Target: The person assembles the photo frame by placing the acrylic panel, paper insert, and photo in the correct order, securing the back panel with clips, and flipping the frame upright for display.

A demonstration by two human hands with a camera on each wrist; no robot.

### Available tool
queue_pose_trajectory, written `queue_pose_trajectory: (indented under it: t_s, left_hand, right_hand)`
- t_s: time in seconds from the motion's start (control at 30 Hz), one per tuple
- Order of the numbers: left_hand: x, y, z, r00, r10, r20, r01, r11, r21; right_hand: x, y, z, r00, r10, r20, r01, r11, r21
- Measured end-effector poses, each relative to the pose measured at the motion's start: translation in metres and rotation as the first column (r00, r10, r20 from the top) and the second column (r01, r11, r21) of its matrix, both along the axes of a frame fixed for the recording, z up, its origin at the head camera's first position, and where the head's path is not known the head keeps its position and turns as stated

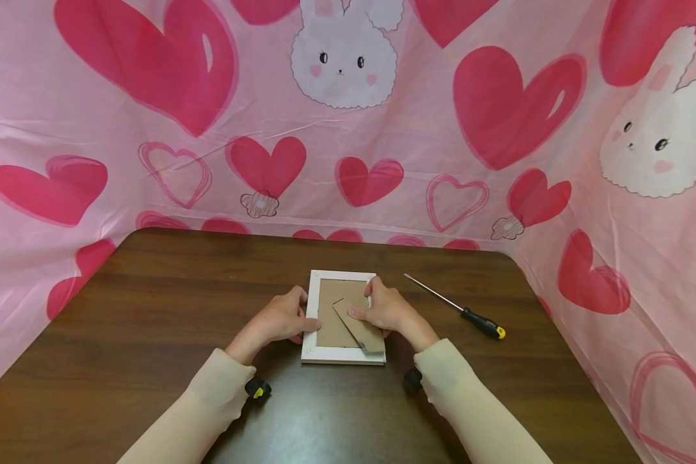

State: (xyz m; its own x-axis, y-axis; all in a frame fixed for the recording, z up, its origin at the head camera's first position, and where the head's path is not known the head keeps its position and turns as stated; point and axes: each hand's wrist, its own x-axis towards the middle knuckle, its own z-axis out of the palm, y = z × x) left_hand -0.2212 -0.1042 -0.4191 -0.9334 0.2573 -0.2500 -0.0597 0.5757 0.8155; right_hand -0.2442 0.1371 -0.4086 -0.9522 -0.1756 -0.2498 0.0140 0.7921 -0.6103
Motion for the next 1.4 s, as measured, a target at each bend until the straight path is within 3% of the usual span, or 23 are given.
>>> queue_pose_trajectory:
  t_s: [0.53,0.97,1.4]
  left_hand:
    - [0.0032,0.0055,0.0032,0.999,0.004,-0.04,-0.006,0.999,-0.046]
    - [0.0059,0.0057,0.0037,0.998,0.006,-0.056,-0.008,0.999,-0.031]
    - [0.0065,0.0056,0.006,0.998,-0.012,-0.06,0.009,0.999,-0.05]
  right_hand:
    - [0.0018,-0.0014,0.0009,1.0,-0.009,-0.008,0.009,1.0,0.019]
    - [0.0055,-0.0013,-0.0011,0.999,-0.003,-0.047,0.004,1.0,0.016]
    - [0.0037,-0.0029,0.0004,1.0,-0.013,-0.023,0.013,1.0,0.015]
